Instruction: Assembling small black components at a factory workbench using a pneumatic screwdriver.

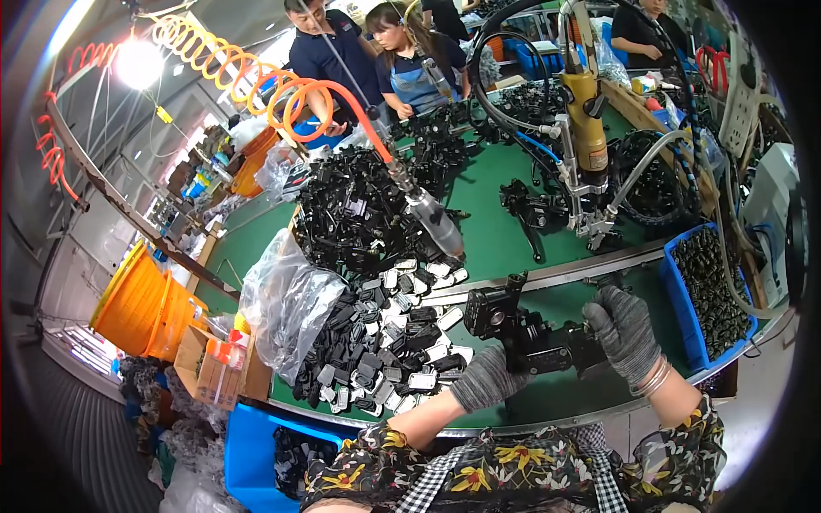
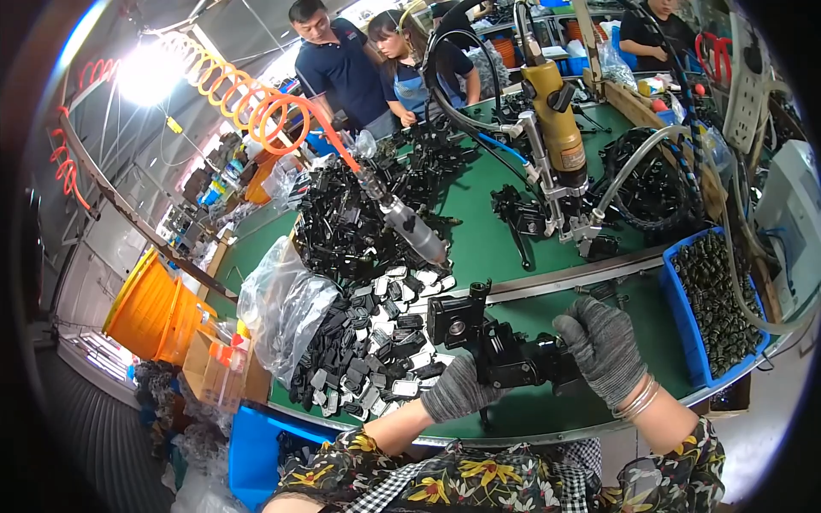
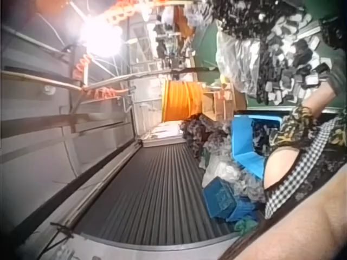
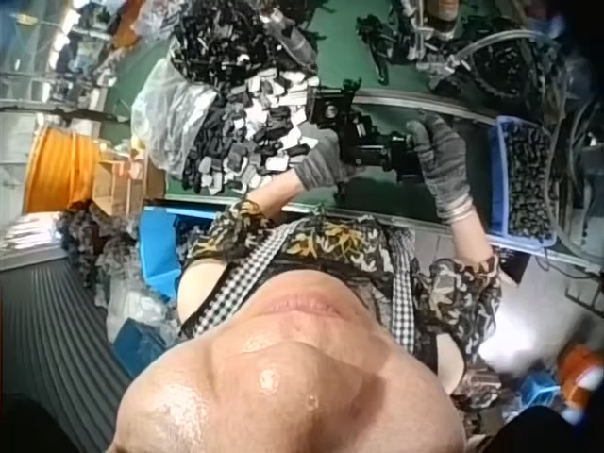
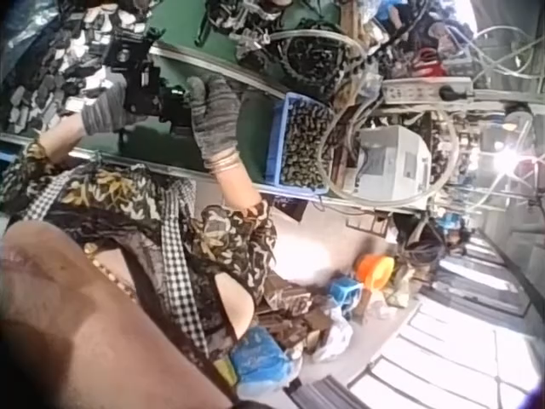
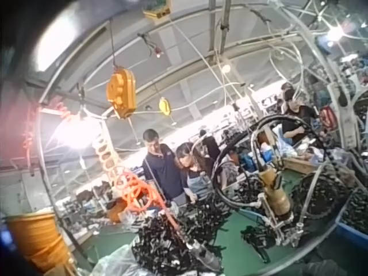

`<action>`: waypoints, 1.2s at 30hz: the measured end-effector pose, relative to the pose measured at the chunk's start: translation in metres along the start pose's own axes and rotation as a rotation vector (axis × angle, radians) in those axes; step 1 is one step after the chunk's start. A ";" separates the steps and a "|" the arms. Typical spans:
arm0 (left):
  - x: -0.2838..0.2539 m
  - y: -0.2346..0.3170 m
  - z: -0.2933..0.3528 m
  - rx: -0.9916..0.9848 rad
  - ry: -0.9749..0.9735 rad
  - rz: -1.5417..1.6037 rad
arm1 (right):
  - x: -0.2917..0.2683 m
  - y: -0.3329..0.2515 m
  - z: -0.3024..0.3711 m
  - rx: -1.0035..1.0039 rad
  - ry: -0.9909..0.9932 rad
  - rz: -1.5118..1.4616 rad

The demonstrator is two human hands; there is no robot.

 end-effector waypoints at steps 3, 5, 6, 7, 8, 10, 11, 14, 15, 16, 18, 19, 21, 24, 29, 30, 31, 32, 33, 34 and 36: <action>0.001 0.001 0.004 -0.022 0.018 -0.006 | 0.002 0.006 0.005 0.067 0.005 -0.111; 0.003 0.008 0.008 -0.075 -0.081 -0.005 | -0.001 0.008 0.009 0.109 0.012 -0.163; 0.005 0.013 0.008 -0.101 -0.138 -0.002 | -0.002 0.013 0.012 0.217 -0.042 -0.265; 0.005 0.021 0.004 -0.103 -0.158 0.003 | -0.003 0.019 0.015 0.335 -0.091 -0.368; 0.002 0.031 0.000 -0.105 -0.152 0.075 | -0.001 0.027 0.018 0.457 -0.147 -0.474; 0.000 0.040 -0.006 -0.134 -0.162 0.238 | 0.003 0.031 0.007 0.386 -0.214 -0.500; -0.004 0.038 -0.006 -0.173 -0.155 0.205 | 0.001 0.029 0.003 0.353 -0.191 -0.486; -0.018 0.044 -0.006 0.019 -0.122 0.118 | 0.004 0.021 -0.005 0.179 -0.183 -0.677; -0.018 0.054 -0.012 -0.009 -0.119 0.189 | 0.002 0.027 -0.008 0.197 -0.199 -0.678; -0.014 0.064 -0.015 -0.039 -0.112 0.258 | -0.001 0.031 -0.004 0.212 -0.216 -0.679; -0.012 0.056 -0.015 -0.063 -0.113 0.269 | 0.004 0.038 -0.004 0.191 -0.189 -0.606; -0.012 0.052 -0.016 -0.073 -0.098 0.268 | 0.005 0.039 -0.004 0.146 -0.169 -0.532; -0.012 0.048 -0.010 -0.087 -0.078 0.265 | 0.007 0.035 -0.001 0.100 -0.154 -0.461; -0.012 0.041 -0.012 -0.138 -0.092 0.135 | -0.003 0.019 -0.003 -0.126 -0.101 -0.183; -0.016 0.044 -0.017 -0.139 -0.085 0.106 | -0.006 0.023 -0.006 -0.185 -0.089 -0.200; -0.014 0.037 -0.016 -0.146 -0.109 0.099 | -0.005 0.025 -0.007 -0.067 -0.129 -0.260; -0.013 0.031 -0.015 -0.150 -0.133 0.090 | -0.004 0.026 -0.007 0.049 -0.167 -0.317; -0.019 0.034 -0.010 -0.152 -0.132 0.060 | -0.001 0.019 -0.008 0.137 -0.210 -0.388; -0.025 0.037 -0.010 -0.080 -0.086 0.024 | 0.004 0.021 -0.013 0.150 -0.196 -0.414; -0.027 0.042 -0.005 -0.006 -0.037 -0.016 | 0.008 0.022 -0.011 0.159 -0.186 -0.442; -0.014 0.041 -0.008 -0.386 -0.171 0.147 | 0.000 0.021 -0.007 0.083 -0.145 -0.222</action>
Point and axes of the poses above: each hand's wrist, its own z-axis away from the middle knuckle, its own x-axis out of the palm, y = z × x, the point moved 6 cm from there along -z, towards the middle knuckle, and after that the axes turned 4 degrees about z, right-handed, at the moved point
